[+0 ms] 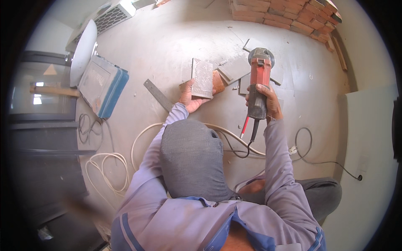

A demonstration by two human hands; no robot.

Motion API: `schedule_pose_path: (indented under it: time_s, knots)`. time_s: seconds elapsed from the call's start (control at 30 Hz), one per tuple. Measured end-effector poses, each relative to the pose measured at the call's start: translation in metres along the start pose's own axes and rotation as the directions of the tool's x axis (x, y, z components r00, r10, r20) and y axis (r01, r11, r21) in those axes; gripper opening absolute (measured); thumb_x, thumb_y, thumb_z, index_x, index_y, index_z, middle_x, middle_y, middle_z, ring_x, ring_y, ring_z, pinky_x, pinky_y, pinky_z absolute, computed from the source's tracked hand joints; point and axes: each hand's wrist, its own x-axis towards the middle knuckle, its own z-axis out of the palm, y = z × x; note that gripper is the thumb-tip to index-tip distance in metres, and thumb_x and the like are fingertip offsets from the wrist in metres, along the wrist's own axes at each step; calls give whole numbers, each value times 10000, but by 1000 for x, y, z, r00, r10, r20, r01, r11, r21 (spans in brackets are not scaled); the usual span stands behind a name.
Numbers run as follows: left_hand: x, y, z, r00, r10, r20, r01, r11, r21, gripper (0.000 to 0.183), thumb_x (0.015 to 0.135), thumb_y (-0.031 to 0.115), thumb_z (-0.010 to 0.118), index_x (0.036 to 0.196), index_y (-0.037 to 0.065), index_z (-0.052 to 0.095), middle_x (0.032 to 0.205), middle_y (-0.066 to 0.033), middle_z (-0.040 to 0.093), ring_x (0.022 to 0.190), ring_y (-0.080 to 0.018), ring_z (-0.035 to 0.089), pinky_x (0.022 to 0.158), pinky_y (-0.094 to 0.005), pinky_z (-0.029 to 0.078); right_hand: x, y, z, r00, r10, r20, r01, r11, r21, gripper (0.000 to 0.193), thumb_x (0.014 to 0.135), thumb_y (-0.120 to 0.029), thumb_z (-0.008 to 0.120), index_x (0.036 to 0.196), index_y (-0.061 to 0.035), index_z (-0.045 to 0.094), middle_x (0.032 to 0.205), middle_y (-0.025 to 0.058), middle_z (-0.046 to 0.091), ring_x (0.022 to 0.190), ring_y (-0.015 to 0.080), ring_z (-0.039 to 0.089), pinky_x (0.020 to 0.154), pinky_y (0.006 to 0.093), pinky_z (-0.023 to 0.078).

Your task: The person measures a ceramic tile using a metal ruler and a red marker, then uses an angle grinder to cut the tile along the marked line. The person is sitting on the floor during the process.

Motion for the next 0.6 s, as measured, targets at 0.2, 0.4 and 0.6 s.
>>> schedule_pose_path:
  time_s: [0.2,0.4,0.6]
  knots:
    - [-7,-49,3,995,26,-97,-30,998,-47,703,971,352,625,1484,3,296,1403,-244,490,1244,-413,575,1048,-549,527,6,7,13,976,134,169,-164,971,175,592,862,-435,637,1129,91,589,843,221,686,716,288,706,617,380,606]
    - [11,-90,-9,862,222,-456,-90,952,293,443,1001,321,614,1303,-1,572,1173,-116,640,1012,-263,677,791,-417,649,12,32,21,947,222,231,-262,951,162,653,850,-484,654,1146,92,573,840,209,672,663,276,685,625,346,601]
    - [23,-107,-16,820,375,-432,-161,876,455,424,963,254,675,1267,-27,585,1128,-119,647,963,-248,683,762,-382,637,20,53,35,923,304,234,-317,948,19,593,800,-253,735,1215,76,466,963,203,651,702,276,702,607,398,616]
